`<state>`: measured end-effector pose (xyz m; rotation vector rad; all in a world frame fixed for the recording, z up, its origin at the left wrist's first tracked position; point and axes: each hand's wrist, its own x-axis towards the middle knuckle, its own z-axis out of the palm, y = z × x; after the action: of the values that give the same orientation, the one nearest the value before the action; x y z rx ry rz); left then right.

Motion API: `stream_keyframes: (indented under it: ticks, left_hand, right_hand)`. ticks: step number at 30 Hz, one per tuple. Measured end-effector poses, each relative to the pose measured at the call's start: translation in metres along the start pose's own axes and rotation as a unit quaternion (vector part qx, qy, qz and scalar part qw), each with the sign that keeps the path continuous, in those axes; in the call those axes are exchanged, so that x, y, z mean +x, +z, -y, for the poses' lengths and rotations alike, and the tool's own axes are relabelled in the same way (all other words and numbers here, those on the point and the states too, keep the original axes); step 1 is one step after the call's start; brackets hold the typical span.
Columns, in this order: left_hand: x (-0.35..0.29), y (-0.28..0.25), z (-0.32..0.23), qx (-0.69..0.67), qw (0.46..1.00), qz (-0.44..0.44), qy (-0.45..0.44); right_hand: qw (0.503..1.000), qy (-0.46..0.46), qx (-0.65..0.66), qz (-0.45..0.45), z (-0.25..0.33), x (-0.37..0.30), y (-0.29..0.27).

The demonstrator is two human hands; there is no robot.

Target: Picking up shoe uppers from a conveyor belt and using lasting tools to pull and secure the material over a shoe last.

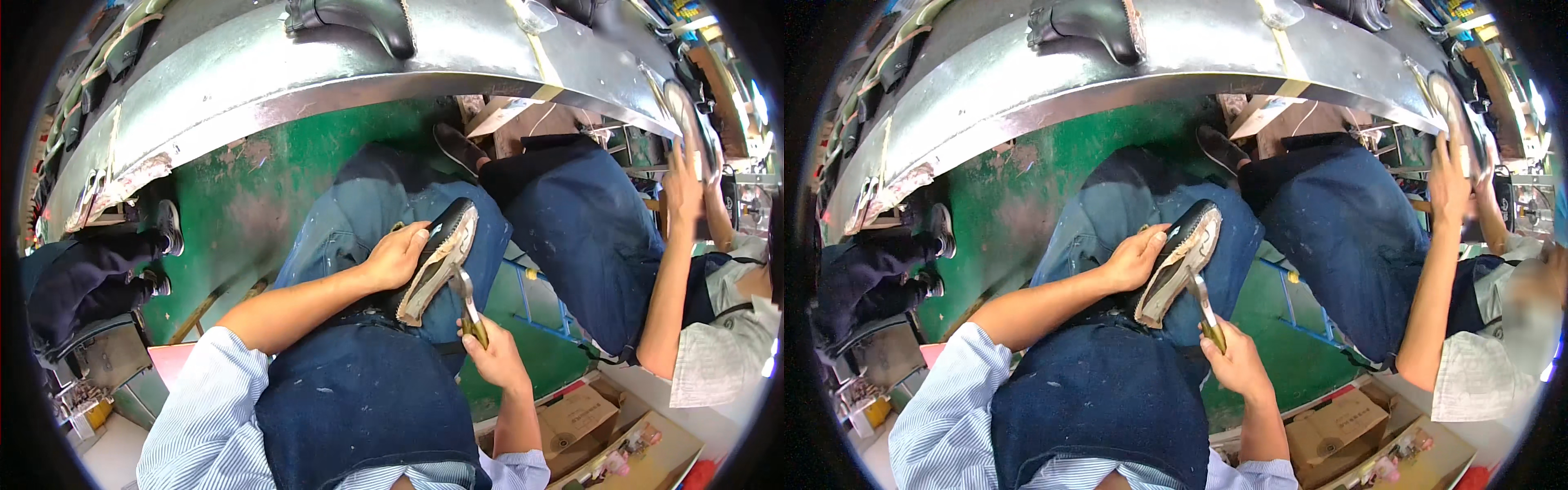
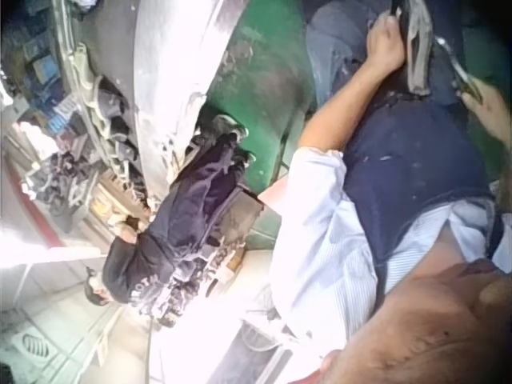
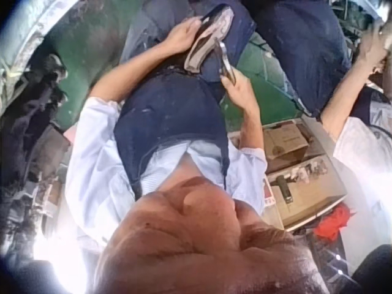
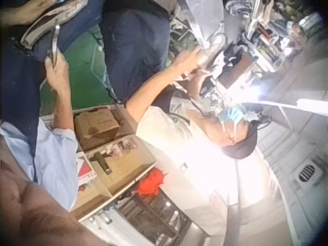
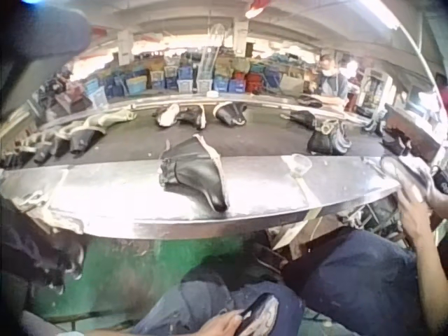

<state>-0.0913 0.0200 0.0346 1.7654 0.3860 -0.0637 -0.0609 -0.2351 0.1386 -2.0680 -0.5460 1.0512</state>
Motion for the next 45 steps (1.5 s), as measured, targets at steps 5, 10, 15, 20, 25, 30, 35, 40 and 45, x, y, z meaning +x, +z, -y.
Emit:
stream_keyframes:
  ticks: [5,10,15,20,25,30,35,40,45]
  left_hand:
    - [-0.003,0.001,-0.001,0.019,0.999,-0.028,0.041]
    - [-0.013,-0.004,-0.004,0.090,0.993,-0.032,0.073]
    - [-0.015,-0.002,0.012,0.005,1.000,0.014,-0.011]
    - [0.004,-0.019,-0.018,-0.213,0.970,0.107,-0.048]
    - [0.011,-0.013,-0.008,-0.047,0.995,0.086,0.036]
    - [0.005,-0.001,-0.031,0.088,0.994,0.061,-0.011]
    - [-0.005,0.010,-0.037,0.177,0.984,0.009,-0.012]
    - [-0.012,0.010,-0.024,0.159,0.980,-0.066,0.100]
    - [-0.013,0.009,-0.025,0.167,0.977,-0.059,0.122]
  right_hand:
    - [0.997,-0.028,-0.067,-0.005,0.019,0.013,-0.011]
    - [0.971,0.053,-0.210,0.100,0.062,0.035,-0.030]
    - [0.968,0.029,-0.245,0.054,0.051,0.043,-0.009]
    - [0.994,0.040,-0.025,-0.102,0.007,0.044,0.042]
    - [0.993,0.096,0.057,0.047,0.021,0.041,-0.002]
    - [0.919,-0.111,-0.340,-0.168,0.018,0.051,-0.029]
    - [0.961,-0.087,-0.254,-0.062,0.025,0.063,-0.048]
    - [0.996,-0.043,-0.063,-0.055,0.015,0.070,-0.014]
    - [0.988,0.065,0.105,0.093,0.009,0.082,-0.034]
